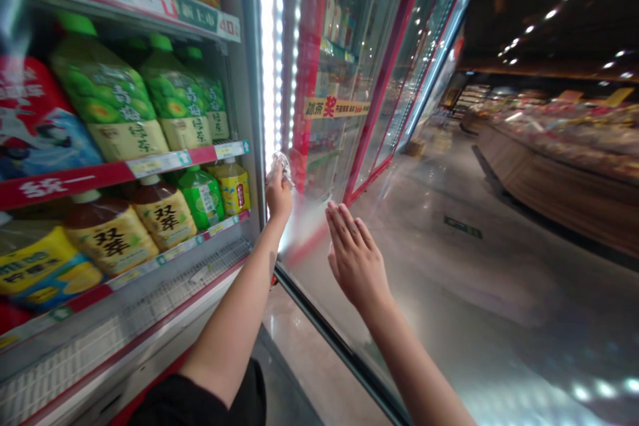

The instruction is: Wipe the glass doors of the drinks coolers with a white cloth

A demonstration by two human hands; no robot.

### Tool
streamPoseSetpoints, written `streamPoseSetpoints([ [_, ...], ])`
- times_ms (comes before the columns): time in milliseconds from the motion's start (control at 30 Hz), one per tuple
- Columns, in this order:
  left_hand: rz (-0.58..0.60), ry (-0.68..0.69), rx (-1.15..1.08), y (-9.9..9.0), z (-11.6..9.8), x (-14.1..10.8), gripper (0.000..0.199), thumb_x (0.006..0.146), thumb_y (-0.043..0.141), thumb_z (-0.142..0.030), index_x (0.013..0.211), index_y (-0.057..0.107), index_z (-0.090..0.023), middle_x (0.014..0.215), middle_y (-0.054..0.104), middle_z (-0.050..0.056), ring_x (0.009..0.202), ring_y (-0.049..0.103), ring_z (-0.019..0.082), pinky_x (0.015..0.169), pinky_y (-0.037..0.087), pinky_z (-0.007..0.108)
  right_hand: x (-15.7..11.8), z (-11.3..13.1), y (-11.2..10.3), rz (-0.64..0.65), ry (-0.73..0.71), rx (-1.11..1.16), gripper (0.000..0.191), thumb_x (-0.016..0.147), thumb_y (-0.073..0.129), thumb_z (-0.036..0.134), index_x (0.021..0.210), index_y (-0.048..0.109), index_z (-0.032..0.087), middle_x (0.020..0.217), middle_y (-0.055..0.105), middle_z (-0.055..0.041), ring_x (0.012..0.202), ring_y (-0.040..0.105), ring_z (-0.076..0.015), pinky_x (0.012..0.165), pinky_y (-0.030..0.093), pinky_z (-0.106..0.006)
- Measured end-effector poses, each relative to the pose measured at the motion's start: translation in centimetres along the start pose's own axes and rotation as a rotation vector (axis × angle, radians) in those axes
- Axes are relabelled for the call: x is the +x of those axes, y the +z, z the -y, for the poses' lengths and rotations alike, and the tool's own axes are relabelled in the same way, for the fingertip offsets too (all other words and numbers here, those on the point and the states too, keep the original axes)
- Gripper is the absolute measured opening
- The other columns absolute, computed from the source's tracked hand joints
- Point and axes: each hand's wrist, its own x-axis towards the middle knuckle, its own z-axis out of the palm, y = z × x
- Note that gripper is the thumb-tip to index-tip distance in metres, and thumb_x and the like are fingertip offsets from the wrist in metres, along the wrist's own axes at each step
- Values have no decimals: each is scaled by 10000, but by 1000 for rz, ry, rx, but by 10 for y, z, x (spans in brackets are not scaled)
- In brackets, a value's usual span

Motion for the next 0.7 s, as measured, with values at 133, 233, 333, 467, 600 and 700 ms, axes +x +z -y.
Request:
streamPoseSetpoints([
  [133,77,60,-31,-6,-5,2,714,958,447,-2,1604,555,-286,1732,472,9,1643,381,194,1401,260,441,-7,-1,-5,1,19,15,952,1034,483,156,1749,-144,191,1775,362,-75,1621,412,-235,1298,404,-421],
  [233,113,84,-29,-12,0,5,730,950,447,13,1601,557,-297,1742,454,-10,1644,370,176,1395,265,408,-14,-3,-10,9,18,17,941,1039,480,161,1751,-134,195,1773,365,-72,1623,407,-234,1308,395,-424],
  [333,74,24,0,-12,6,-4,740,937,453,28,1590,569,-301,1719,487,-4,1627,403,175,1380,313,406,-26,-4,-15,20,26,10,929,1043,483,163,1758,-109,199,1768,373,-72,1616,419,-237,1309,401,-428],
  [467,17,21,31,-6,2,-26,747,925,451,38,1583,578,-291,1695,522,6,1612,434,185,1374,339,424,-43,-3,-17,12,29,4,902,1048,485,154,1768,-55,199,1747,408,-81,1591,460,-241,1300,413,-429],
  [600,62,132,19,-2,-5,-30,790,918,411,60,1598,556,-314,1719,489,-21,1629,393,165,1384,318,429,-55,-1,-19,16,2,-19,905,1044,501,155,1770,-39,174,1725,437,-93,1564,501,-240,1279,435,-420],
  [700,70,86,12,-6,3,-26,798,913,424,65,1607,543,-311,1728,471,-9,1630,395,172,1388,303,444,-62,0,-20,28,7,-16,910,1044,501,156,1769,-51,174,1718,441,-91,1554,514,-241,1266,448,-415],
])
